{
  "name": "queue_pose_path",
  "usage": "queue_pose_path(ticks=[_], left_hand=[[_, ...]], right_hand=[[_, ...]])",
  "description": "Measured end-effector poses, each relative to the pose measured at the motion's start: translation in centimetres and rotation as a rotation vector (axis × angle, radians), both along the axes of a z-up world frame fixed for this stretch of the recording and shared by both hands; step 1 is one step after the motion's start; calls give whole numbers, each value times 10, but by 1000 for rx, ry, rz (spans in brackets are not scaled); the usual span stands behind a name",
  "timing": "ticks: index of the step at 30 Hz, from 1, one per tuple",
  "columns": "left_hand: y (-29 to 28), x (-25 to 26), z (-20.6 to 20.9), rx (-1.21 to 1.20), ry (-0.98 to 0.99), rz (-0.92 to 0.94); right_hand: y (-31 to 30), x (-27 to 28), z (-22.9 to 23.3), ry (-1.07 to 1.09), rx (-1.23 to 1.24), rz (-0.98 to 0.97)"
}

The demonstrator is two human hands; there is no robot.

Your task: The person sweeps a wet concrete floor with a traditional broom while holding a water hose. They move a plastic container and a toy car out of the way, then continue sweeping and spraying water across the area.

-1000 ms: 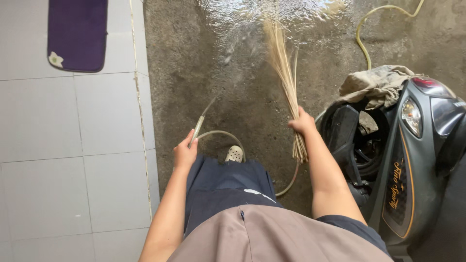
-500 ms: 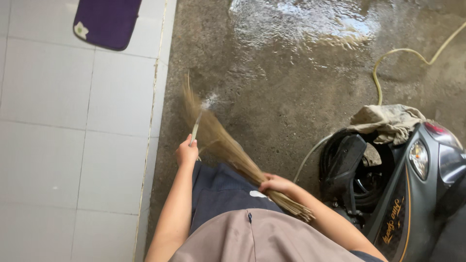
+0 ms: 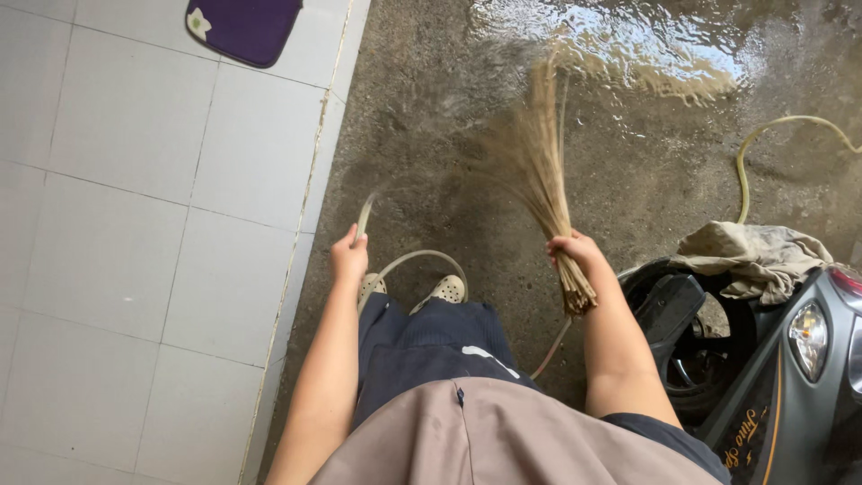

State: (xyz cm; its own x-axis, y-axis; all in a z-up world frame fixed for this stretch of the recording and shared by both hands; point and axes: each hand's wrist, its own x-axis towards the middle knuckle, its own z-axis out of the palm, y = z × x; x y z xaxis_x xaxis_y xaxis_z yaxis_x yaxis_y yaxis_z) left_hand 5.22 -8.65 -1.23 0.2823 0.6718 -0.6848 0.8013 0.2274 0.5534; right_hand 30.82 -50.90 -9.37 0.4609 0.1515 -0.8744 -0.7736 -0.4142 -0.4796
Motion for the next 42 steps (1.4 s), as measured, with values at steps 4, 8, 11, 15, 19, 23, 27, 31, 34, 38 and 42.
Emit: queue_pose_path(ticks=[4,8,11,15,19,23,27,31,34,38,42], left_hand=[[20,30,16,21,-68,43],[42,55,6,107,-129,22],[58,77,-3,142,-113,-11],[84,110,-21,128,-92,-20],[124,149,-64,214,-166,-58],[168,199,-98,241,-221,-121],[185,238,-113,314,-251,-187],[183,255,-122,319,-247,-173],[178,256,-126,314,-197,-220],[165,251,-128,271,-171,-240],[147,254,-130,273,-92,-189]], right_hand=[[-4,9,35,-36,81,-99],[-6,-10,70,-107,137,-90],[-10,-34,90,-95,161,-105],[3,-66,99,-112,159,-97],[32,-89,108,-80,98,-130],[70,-92,123,-37,113,-188],[102,-90,139,12,79,-237],[121,-69,151,-13,82,-210],[125,-44,156,-7,73,-209],[131,9,162,-17,58,-175],[120,77,156,-34,89,-125]])
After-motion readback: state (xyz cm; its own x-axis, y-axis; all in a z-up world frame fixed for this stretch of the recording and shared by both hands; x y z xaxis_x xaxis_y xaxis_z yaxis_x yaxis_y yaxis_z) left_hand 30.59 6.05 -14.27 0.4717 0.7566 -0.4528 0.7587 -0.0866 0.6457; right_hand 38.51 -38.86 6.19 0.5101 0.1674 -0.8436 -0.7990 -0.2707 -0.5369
